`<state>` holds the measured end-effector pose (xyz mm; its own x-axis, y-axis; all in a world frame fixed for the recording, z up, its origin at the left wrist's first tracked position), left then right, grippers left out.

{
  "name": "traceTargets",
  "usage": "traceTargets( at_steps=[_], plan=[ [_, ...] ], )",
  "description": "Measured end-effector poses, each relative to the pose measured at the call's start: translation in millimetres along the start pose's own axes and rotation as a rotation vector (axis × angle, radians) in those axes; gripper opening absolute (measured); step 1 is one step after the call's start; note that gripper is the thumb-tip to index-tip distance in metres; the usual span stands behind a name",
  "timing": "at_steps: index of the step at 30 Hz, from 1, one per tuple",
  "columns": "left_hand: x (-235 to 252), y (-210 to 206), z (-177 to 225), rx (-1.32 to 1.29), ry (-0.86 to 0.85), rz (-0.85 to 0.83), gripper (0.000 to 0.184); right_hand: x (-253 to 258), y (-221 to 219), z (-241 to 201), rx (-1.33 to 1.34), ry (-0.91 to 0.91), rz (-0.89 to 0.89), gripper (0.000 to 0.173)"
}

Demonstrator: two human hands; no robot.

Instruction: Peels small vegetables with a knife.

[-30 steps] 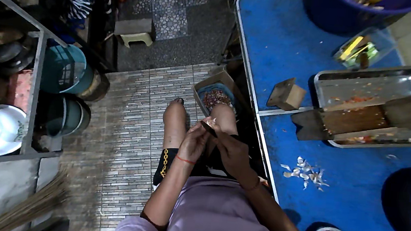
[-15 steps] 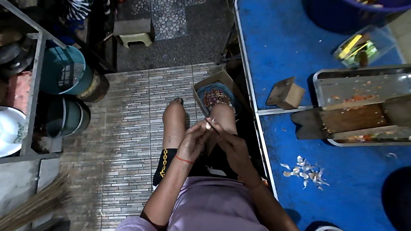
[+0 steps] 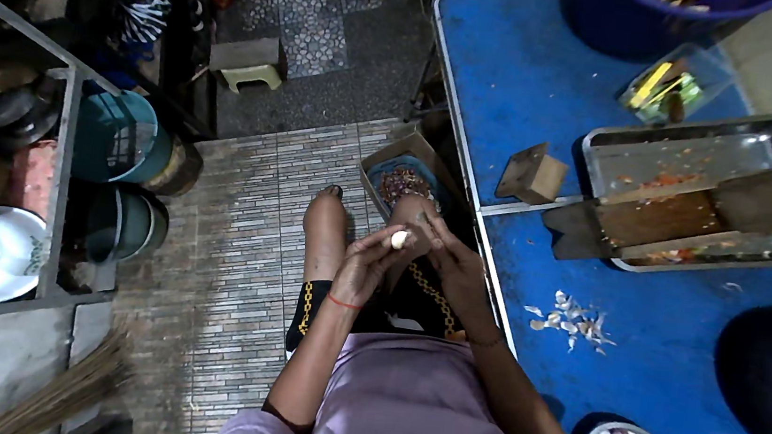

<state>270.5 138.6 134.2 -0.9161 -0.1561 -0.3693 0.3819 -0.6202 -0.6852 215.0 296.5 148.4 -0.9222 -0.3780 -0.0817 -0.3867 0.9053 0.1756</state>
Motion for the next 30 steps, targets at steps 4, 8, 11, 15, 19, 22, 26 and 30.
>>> traceTargets(
  at_steps=[4, 8, 11, 15, 19, 22, 26, 30],
  plan=[
    [-0.1, 0.8, 0.9, 0.118, -0.09, 0.015, 0.028, -2.1, -6.1, 3.3, -0.001, -0.043, -0.081, 0.038],
    [0.3, 3.7, -1.0, 0.188, -0.152, 0.065, 0.025, -5.8, -12.4, 0.1, 0.192, -0.133, -0.19, 0.04],
    [-0.1, 4.9, -0.9, 0.276, -0.198, 0.121, 0.022, -6.4, -15.1, -1.3, 0.254, -0.142, -0.226, 0.04],
    [0.0, 7.5, -0.9, 0.423, -0.287, 0.134, 0.019, -6.9, -16.5, -2.1, 0.254, -0.128, -0.221, 0.041],
    [-0.3, 5.2, 1.7, 0.55, -0.341, 0.14, 0.018, -6.1, -15.9, -0.3, 0.221, -0.104, -0.195, 0.04],
    [-0.3, 4.2, 1.8, 0.648, -0.433, 0.147, 0.017, -5.1, -16.5, 0.2, 0.187, -0.077, -0.154, 0.038],
    [-1.2, 2.3, -3.8, 0.734, -0.648, 0.135, 0.014, -5.5, -18.7, -1.0, 0.236, -0.182, -0.078, 0.035],
    [1.6, 4.8, -10.7, 0.735, -0.732, 0.133, 0.015, -5.6, -17.6, -0.1, 0.442, -0.386, -0.098, 0.037]
  ],
)
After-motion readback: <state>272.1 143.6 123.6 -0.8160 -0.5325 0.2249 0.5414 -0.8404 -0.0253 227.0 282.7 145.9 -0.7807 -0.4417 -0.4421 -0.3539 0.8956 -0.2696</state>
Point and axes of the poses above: each hand's wrist, its own x-axis towards the middle knuckle, its own y-axis out of the back of the hand, z = x × y, the point moved 3 cm from there along x, towards the middle knuckle, and after that the axes turned 2 degrees about x, right-handed, at the moved point
